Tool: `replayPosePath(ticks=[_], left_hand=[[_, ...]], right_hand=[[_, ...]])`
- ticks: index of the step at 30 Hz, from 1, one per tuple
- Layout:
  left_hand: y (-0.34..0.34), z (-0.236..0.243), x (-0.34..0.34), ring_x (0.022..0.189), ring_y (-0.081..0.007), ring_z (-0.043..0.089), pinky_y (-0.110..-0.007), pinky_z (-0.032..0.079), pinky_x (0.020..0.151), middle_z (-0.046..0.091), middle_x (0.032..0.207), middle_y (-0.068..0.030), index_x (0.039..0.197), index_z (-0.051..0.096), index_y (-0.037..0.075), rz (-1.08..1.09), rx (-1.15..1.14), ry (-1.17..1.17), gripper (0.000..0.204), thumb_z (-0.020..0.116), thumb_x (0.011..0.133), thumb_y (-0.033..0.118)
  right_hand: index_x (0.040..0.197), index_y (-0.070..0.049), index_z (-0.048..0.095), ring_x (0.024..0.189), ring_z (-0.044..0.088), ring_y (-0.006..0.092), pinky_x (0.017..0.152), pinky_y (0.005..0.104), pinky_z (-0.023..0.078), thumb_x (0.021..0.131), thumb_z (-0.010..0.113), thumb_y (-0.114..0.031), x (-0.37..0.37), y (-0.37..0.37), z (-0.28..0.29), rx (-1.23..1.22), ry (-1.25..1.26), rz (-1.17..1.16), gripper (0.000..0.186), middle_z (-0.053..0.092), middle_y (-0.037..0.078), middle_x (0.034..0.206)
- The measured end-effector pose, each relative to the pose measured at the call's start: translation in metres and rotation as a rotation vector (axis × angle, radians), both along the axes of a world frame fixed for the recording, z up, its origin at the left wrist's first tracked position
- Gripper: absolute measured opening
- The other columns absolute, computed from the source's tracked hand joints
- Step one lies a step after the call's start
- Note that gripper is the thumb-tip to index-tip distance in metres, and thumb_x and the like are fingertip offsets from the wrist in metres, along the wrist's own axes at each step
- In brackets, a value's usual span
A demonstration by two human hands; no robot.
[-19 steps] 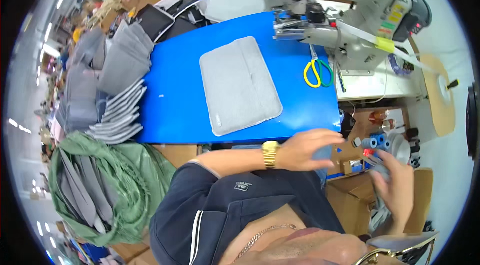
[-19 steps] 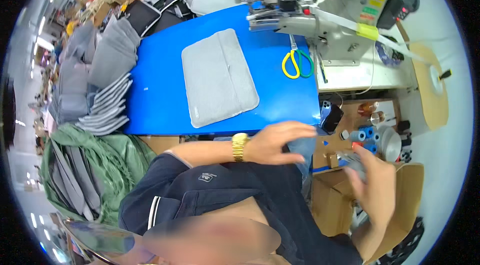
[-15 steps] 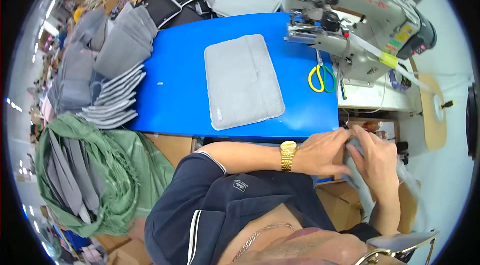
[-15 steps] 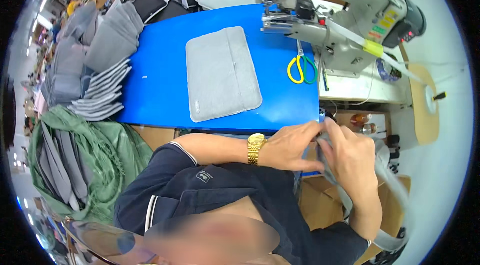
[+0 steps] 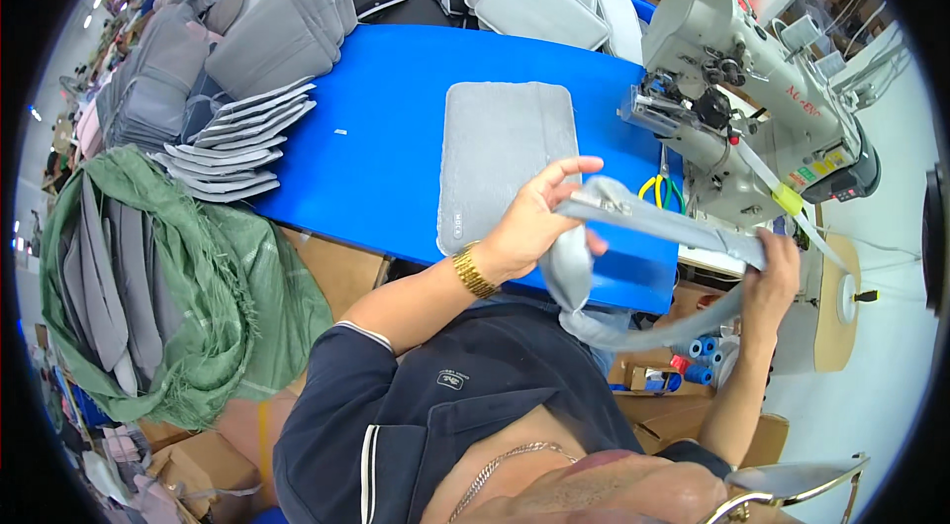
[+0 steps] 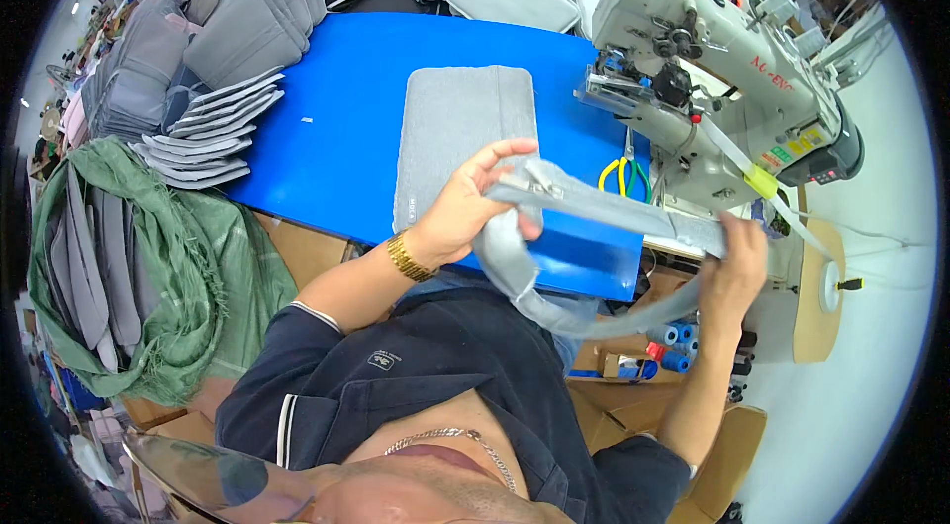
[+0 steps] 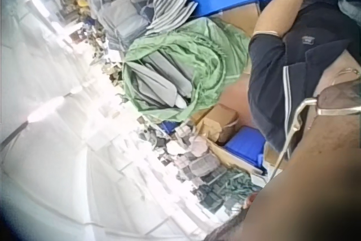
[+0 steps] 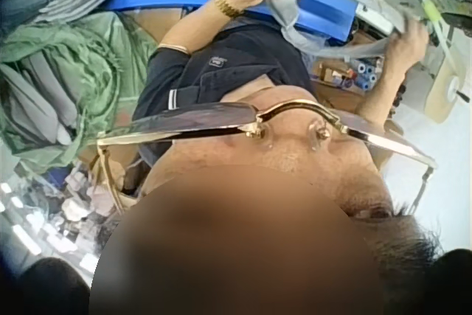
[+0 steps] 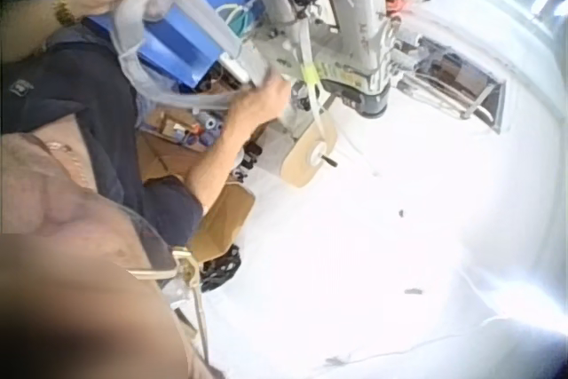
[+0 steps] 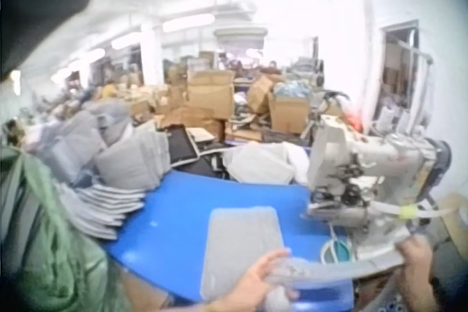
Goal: Sewing leather bag components together using an industrial sewing machine.
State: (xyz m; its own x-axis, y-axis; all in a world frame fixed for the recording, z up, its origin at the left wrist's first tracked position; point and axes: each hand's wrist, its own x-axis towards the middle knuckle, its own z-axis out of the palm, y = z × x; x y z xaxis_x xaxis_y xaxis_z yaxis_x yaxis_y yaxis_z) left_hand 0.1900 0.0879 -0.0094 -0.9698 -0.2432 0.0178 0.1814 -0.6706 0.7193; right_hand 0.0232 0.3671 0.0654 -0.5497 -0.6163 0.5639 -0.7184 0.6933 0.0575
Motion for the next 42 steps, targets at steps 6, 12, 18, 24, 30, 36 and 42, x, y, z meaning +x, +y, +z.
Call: replayPosePath(ticks=[6, 12, 18, 24, 30, 36, 42], left_hand=[[0.008, -0.027, 0.019, 0.068, -0.0103, 0.066, -0.025, 0.054, 0.051, 0.069, 0.097, -0.0111, 0.103, 0.067, 0.001, -0.416, -1.015, 0.102, 0.022, 0.065, 0.092, 0.020], [-0.005, -0.032, 0.024, 0.057, -0.0156, 0.067, -0.030, 0.054, 0.054, 0.070, 0.074, -0.0094, 0.085, 0.068, -0.001, -0.871, -0.413, -0.082, 0.030, 0.060, 0.095, 0.027], [-0.072, -0.038, 0.012, 0.126, -0.0360, 0.049, -0.047, 0.041, 0.105, 0.050, 0.137, -0.0205, 0.137, 0.039, 0.003, 0.012, 0.466, 0.310, 0.068, 0.051, 0.094, 0.054], [-0.107, -0.070, 0.012, 0.132, -0.0385, 0.043, -0.053, 0.035, 0.110, 0.039, 0.145, -0.0266, 0.142, 0.035, -0.001, 0.160, 0.245, -0.057, 0.073, 0.041, 0.097, 0.056], [-0.078, -0.100, 0.054, 0.115, -0.0303, 0.059, -0.044, 0.051, 0.093, 0.056, 0.128, -0.0206, 0.134, 0.047, 0.000, 0.084, 0.019, -0.456, 0.071, 0.043, 0.096, 0.059], [-0.040, -0.094, 0.065, 0.072, -0.0162, 0.070, -0.025, 0.054, 0.055, 0.071, 0.085, -0.0107, 0.112, 0.061, -0.005, 0.030, -0.890, -0.688, 0.042, 0.068, 0.089, 0.029], [-0.040, -0.102, 0.052, 0.080, -0.0218, 0.071, -0.035, 0.058, 0.066, 0.069, 0.098, -0.0160, 0.108, 0.059, -0.002, 0.152, -0.365, -0.453, 0.020, 0.055, 0.096, 0.014]], right_hand=[[0.117, -0.002, 0.061, 0.095, 0.063, 0.0274, 0.087, 0.0356, 0.050, 0.090, 0.066, -0.015, -0.076, 0.093, -0.074, -1.120, -0.545, -0.164, 0.030, 0.062, 0.009, 0.105], [0.134, -0.009, 0.053, 0.086, 0.054, 0.0114, 0.076, 0.0277, 0.051, 0.095, 0.058, -0.019, -0.074, 0.134, -0.101, -1.490, -1.221, -0.297, 0.041, 0.057, 0.005, 0.103], [0.100, 0.000, 0.064, 0.040, 0.047, 0.0040, 0.037, 0.0172, 0.035, 0.084, 0.070, -0.015, -0.008, 0.102, -0.123, -0.364, -1.825, -0.062, 0.023, 0.061, 0.001, 0.063], [0.088, 0.002, 0.064, 0.032, 0.042, 0.0063, 0.031, 0.0186, 0.034, 0.099, 0.050, -0.043, 0.042, 0.052, -0.158, -0.626, -2.053, 0.133, 0.048, 0.055, 0.002, 0.051], [0.092, 0.002, 0.062, 0.033, 0.039, 0.0075, 0.032, 0.0204, 0.032, 0.103, 0.038, -0.044, 0.049, 0.030, -0.161, -1.192, -1.961, 0.067, 0.054, 0.050, 0.002, 0.049], [0.095, 0.003, 0.062, 0.034, 0.040, 0.0085, 0.034, 0.0201, 0.032, 0.104, 0.037, -0.044, 0.051, -0.014, -0.138, -1.116, -1.833, 0.337, 0.054, 0.051, 0.003, 0.050], [0.102, -0.001, 0.056, 0.042, 0.037, 0.0077, 0.040, 0.0223, 0.032, 0.105, 0.035, -0.041, 0.036, -0.036, -0.124, -1.612, -1.732, 0.615, 0.046, 0.049, 0.000, 0.059]])
